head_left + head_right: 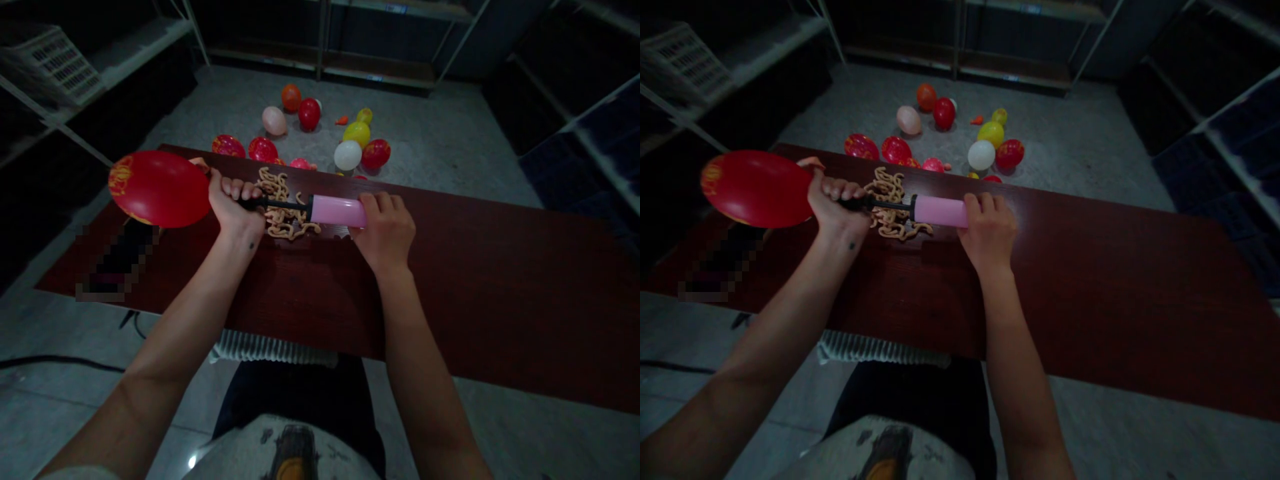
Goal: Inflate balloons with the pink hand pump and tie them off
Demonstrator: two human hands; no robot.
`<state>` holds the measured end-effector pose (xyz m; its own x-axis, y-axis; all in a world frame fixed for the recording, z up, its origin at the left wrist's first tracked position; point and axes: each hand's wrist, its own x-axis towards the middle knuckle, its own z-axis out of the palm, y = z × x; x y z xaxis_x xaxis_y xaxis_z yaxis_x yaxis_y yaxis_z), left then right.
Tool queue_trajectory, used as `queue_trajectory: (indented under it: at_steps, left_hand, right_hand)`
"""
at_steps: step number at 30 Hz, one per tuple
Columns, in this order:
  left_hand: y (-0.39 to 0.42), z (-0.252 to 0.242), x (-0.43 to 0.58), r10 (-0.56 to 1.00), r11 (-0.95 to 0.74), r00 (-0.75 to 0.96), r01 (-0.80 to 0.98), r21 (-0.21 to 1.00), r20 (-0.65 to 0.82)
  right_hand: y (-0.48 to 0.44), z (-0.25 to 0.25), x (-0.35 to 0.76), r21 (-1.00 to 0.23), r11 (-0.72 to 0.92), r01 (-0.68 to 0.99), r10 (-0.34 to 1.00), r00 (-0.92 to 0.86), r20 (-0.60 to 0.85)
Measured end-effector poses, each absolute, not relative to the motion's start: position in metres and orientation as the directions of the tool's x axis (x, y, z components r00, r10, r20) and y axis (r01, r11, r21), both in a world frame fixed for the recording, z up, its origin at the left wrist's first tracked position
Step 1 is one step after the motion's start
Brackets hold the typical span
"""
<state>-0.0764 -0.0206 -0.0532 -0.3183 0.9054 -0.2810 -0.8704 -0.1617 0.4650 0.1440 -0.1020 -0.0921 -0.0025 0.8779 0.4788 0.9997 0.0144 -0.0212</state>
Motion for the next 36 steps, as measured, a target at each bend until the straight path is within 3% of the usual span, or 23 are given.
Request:
queue_trajectory:
  at_steps: [14, 21, 36]
  left_hand:
    - [-0.026, -0.061, -0.059, 0.929, -0.06, -0.215, -0.891, 0.45, -0.301]
    - [-0.021, -0.052, -0.074, 0.912, -0.134, -0.291, -0.877, 0.462, -0.288]
    - [-0.005, -0.046, -0.123, 0.873, -0.245, -0.39, -0.87, 0.428, -0.293]
  right_hand:
    - [-0.102, -0.1, 0.11, -0.05, 0.08, 0.996, 0.901, -0.051, 0.43]
    - [-0.095, -0.104, 0.105, -0.009, 0.118, 0.993, 0.895, -0.103, 0.434]
    - [-0.094, -0.103, 0.156, 0.11, 0.032, 0.993, 0.854, -0.084, 0.513]
